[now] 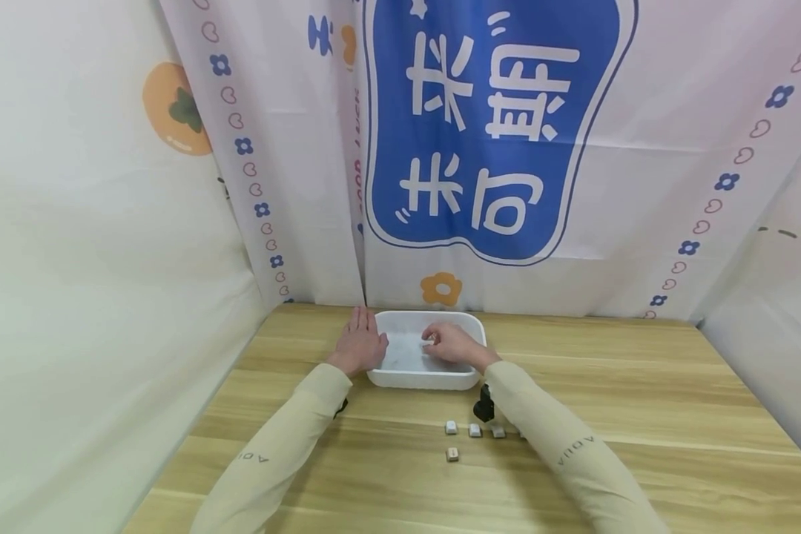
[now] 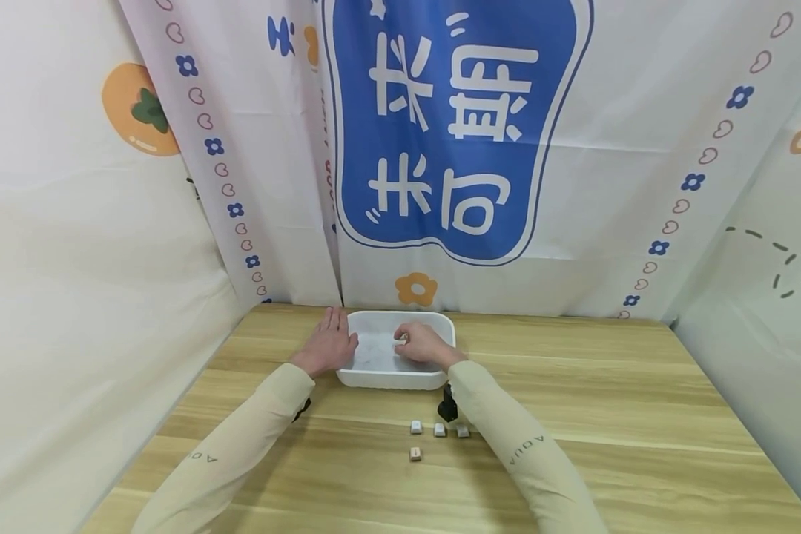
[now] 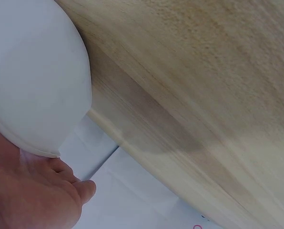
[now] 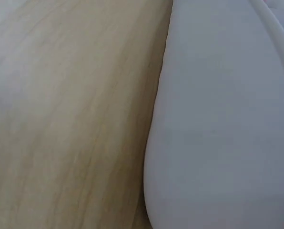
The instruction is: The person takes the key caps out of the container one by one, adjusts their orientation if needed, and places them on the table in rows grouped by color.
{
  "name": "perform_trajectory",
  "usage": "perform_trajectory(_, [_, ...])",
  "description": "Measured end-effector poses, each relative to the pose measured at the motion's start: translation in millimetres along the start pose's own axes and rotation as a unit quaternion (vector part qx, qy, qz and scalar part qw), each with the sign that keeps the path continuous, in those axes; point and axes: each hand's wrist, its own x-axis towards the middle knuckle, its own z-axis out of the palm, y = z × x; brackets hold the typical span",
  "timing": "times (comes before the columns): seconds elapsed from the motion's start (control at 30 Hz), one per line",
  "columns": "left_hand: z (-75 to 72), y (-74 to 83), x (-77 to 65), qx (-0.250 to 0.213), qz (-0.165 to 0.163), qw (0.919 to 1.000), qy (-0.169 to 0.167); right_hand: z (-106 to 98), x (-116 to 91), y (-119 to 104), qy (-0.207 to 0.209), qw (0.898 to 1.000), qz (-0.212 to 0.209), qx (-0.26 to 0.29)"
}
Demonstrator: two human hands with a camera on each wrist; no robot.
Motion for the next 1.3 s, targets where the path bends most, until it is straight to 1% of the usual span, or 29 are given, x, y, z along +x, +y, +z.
perform_trajectory(0.27, [-1.7,-0.5,-0.7,0.004,0.001,1.0,-0.001,2.0,3.7,0.4,-0.024,1.0,0.0,0.016])
perform_trajectory(0.33, [-1.9,-0.4,-1.0,0.004,0.001,1.0,-0.002,3.0,4.6,0.6,-0.025,1.0,0.0,0.018])
perform_trajectory(0.5, [-1.7,-0.6,-1.0,0.009,0.001,1.0,-0.002,5.7,8.0,2.0,-0.026,1.0,-0.001,0.006])
perform_trajectory(0.73, [-0.4,-0.7,-0.1,0.003,-0.002,1.0,-0.001,8.1,10.7,3.6,-0.03,1.0,0.008,0.002])
perform_trajectory(1.07, [-0.6,-1.5,0.2,0.001,-0.002,1.0,0.0,9.2,11.7,5.8,-0.03,0.999,0.012,-0.002])
perform_trajectory(1.3, [-1.4,-1.2,-1.2,0.001,-0.001,1.0,0.0,6.2,7.8,2.2,-0.032,0.999,0.023,0.006])
